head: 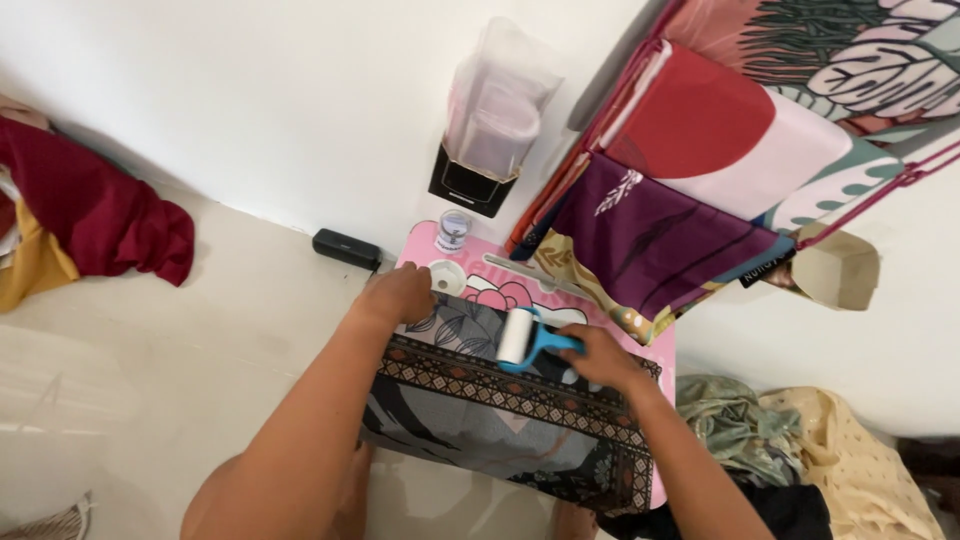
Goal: The person folds a small patterned item on a pink Hello Kitty stool, then picks up a dark patterned scarf from a pile of clothes. They unfold the scarf, smooth it out, and fold it into a smaller rectangle. Finally, they use a lint roller to clean the surface of the folded scarf.
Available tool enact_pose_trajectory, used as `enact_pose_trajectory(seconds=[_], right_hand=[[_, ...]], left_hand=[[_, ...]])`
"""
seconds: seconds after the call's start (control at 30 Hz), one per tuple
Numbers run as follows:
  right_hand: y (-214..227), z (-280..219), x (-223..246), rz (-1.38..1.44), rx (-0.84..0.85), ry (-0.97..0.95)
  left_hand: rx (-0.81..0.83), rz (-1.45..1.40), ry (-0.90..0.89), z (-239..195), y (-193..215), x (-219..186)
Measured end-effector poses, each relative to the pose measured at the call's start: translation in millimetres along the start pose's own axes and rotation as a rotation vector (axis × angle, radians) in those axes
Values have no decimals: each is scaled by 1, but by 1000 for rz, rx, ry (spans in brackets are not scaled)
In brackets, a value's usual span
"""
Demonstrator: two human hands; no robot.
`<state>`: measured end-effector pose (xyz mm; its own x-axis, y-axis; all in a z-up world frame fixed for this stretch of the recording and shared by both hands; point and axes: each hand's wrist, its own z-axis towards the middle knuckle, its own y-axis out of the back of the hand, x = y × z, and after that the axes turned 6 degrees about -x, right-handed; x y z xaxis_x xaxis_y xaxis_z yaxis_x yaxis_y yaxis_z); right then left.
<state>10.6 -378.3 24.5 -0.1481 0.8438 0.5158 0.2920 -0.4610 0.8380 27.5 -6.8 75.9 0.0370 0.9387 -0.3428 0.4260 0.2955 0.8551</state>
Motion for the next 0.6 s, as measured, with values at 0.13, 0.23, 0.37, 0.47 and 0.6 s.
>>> enact_pose_trajectory(seconds=[0.13, 0.23, 0.37, 0.47, 0.6], right_hand=[[-16, 23, 98, 22, 58, 99], [-34, 46, 145, 5, 110, 141], [-70, 74, 166, 7, 128, 158], [-73, 78, 168, 22, 142, 138], [-30, 52, 151, 30, 64, 263]], left_hand=[[-18, -22, -17, 12, -5, 8], [-38, -15, -18, 20, -8, 13], [-52, -22, -21, 21, -9, 10], [-72, -24, -24, 30, -16, 6], [-76, 2, -41, 23, -15, 1]])
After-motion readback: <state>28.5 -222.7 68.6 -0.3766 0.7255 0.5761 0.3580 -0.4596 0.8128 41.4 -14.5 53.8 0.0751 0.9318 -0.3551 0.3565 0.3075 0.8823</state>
